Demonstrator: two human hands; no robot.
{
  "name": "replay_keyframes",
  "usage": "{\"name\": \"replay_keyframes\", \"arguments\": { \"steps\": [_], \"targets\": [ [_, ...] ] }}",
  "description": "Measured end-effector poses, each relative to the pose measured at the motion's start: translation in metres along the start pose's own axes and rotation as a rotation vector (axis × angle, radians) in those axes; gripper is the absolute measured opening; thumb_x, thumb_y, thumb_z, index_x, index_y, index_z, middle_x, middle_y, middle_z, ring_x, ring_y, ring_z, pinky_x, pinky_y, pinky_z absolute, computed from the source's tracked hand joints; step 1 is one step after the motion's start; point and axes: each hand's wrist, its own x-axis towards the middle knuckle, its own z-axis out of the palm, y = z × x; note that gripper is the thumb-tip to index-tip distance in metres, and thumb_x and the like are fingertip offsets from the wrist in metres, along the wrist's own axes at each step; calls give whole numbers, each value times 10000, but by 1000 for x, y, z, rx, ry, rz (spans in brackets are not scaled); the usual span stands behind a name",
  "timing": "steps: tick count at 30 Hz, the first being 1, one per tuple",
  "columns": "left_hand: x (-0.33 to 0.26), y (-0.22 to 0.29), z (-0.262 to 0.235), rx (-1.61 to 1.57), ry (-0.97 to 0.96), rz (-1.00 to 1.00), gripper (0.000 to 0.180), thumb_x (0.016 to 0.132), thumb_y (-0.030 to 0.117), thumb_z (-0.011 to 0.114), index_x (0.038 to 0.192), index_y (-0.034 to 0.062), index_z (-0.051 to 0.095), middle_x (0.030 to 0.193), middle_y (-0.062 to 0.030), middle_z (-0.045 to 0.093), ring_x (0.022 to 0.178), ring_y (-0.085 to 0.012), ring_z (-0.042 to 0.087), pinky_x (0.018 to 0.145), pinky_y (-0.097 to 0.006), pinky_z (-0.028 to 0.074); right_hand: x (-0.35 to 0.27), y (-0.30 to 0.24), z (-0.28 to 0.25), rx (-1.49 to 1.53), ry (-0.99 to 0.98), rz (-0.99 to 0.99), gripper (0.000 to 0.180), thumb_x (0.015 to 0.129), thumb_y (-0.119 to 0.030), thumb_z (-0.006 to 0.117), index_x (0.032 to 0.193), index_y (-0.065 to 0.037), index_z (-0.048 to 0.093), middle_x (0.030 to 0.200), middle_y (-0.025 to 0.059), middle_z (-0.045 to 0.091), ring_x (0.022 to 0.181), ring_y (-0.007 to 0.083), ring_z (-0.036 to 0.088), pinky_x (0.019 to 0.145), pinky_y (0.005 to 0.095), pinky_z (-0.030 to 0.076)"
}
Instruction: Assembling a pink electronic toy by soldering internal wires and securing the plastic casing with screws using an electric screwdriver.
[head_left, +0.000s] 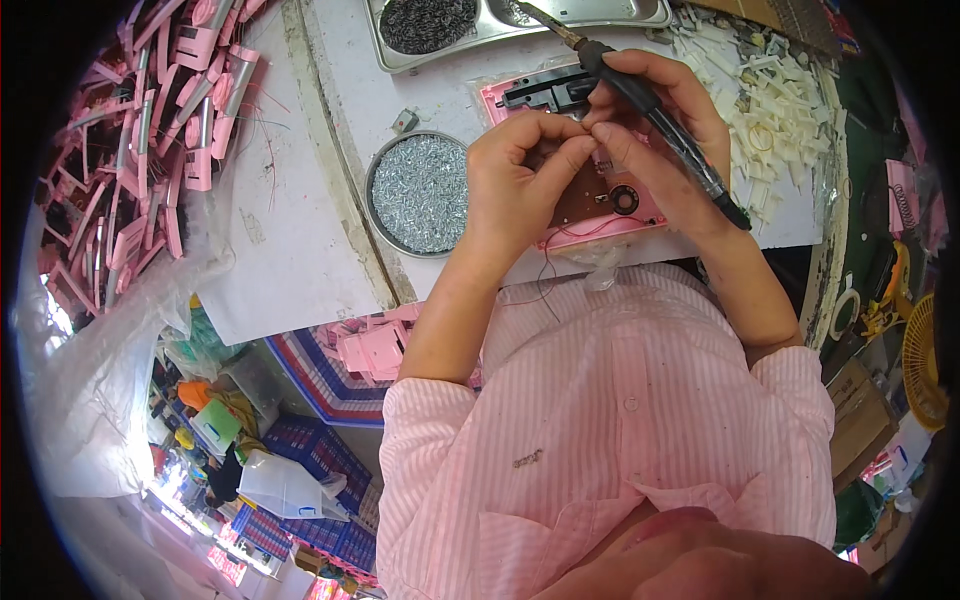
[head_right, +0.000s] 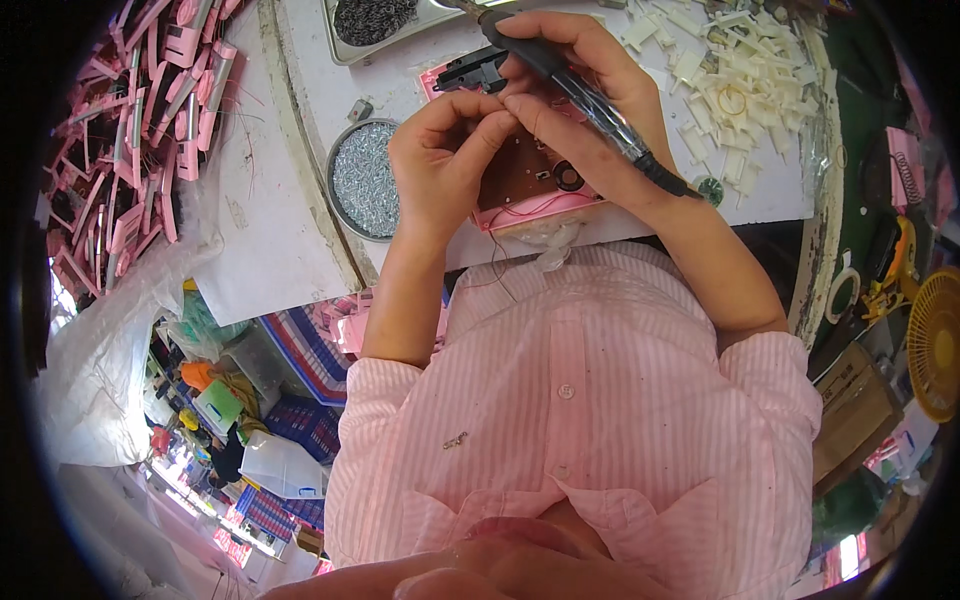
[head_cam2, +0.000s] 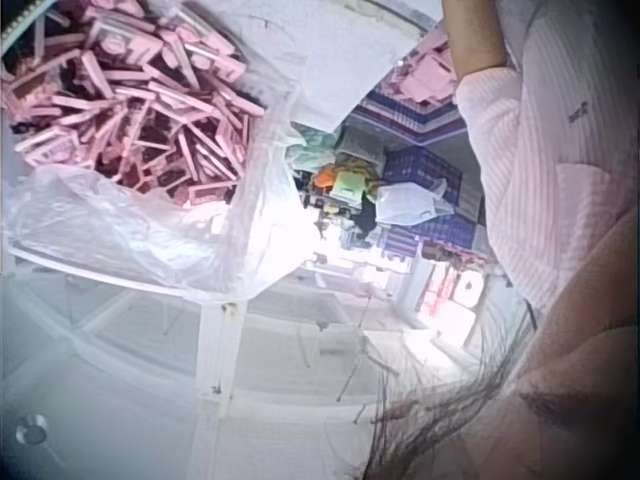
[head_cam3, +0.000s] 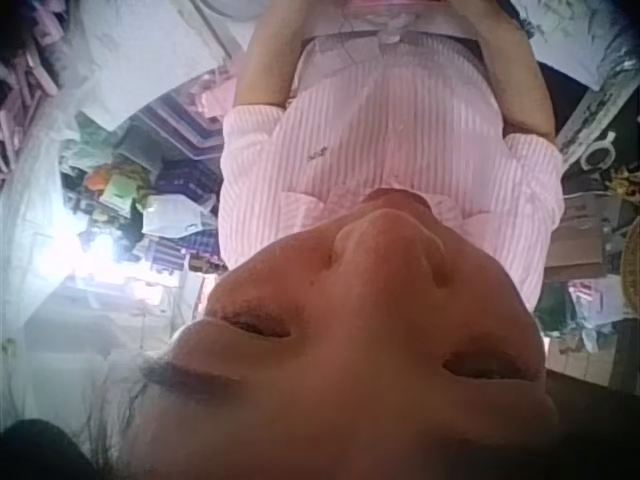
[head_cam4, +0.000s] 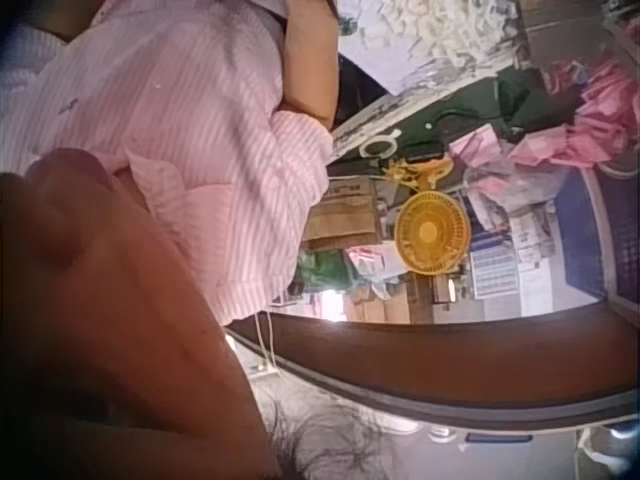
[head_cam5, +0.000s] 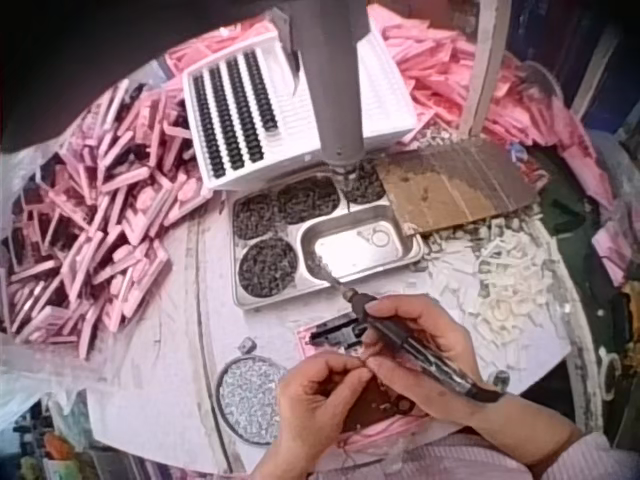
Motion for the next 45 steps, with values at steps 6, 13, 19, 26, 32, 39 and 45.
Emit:
{"name": "replay_keyframes", "arguments": {
  "steps": [6, 13, 19, 26, 32, 39, 45],
  "targets": [
    [0, 5, -3, -168, 11, -105, 95, 904, 54, 749, 963, -13, 717, 870, -20, 720, 791, -69, 640, 724, -212, 512, -1, -2, 0, -207, -39, -99, 509, 896, 79, 682, 1365, -16, 511, 1138, 101, 644, 1036, 158, 663, 928, 290, 556],
    [4, -1, -4, -255, 16, -148, 99, 911, 60, 741, 966, -13, 700, 868, -12, 700, 767, -64, 619, 700, -197, 489, -5, 7, 2, -333, 26, -264, 488, 860, 28, 739, 1316, -80, 605, 1043, 50, 670, 890, 107, 659, 833, 250, 539],
    [18, -1, -1, 252, 70, 102, 96, 781, 84, 760, 788, 25, 683, 659, -39, 549, 597, -140, 521, 557, -299, 428, -14, -19, -47, -377, 94, -264, 334, 876, -22, 773, 1180, -10, 636, 1019, 49, 682, 881, 89, 637, 773, 228, 515],
    [18, -5, 8, 324, 135, 104, 113, 742, 78, 741, 723, 33, 639, 629, -56, 505, 583, -200, 497, 546, -347, 411, -25, -25, -75, -481, -90, -217, 285, 857, -29, 762, 1116, 4, 648, 929, 39, 680, 766, 75, 590, 659, 213, 446],
    [19, -4, 8, 341, 153, 100, 113, 735, 81, 745, 724, 40, 639, 595, -48, 480, 556, -193, 482, 535, -342, 400, -20, -25, -69, -553, -144, -234, 266, 836, -58, 772, 1078, -8, 674, 869, 32, 699, 726, 88, 607, 654, 222, 462],
    [18, -6, 7, 386, 149, 126, 108, 798, 90, 748, 786, 14, 673, 646, 17, 515, 588, -65, 436, 549, -240, 382, -16, -19, -66, -593, -171, -256, 254, 839, -117, 778, 1058, -24, 689, 875, 43, 718, 730, 98, 629, 659, 221, 477],
    [17, -7, 9, 345, 191, 128, 107, 732, 73, 739, 728, 51, 634, 606, -52, 497, 546, -193, 493, 525, -342, 404, -14, -18, -64, -590, -165, -234, 247, 835, -124, 781, 1046, -23, 702, 886, 39, 717, 737, 104, 634, 664, 228, 485]
  ]
}}
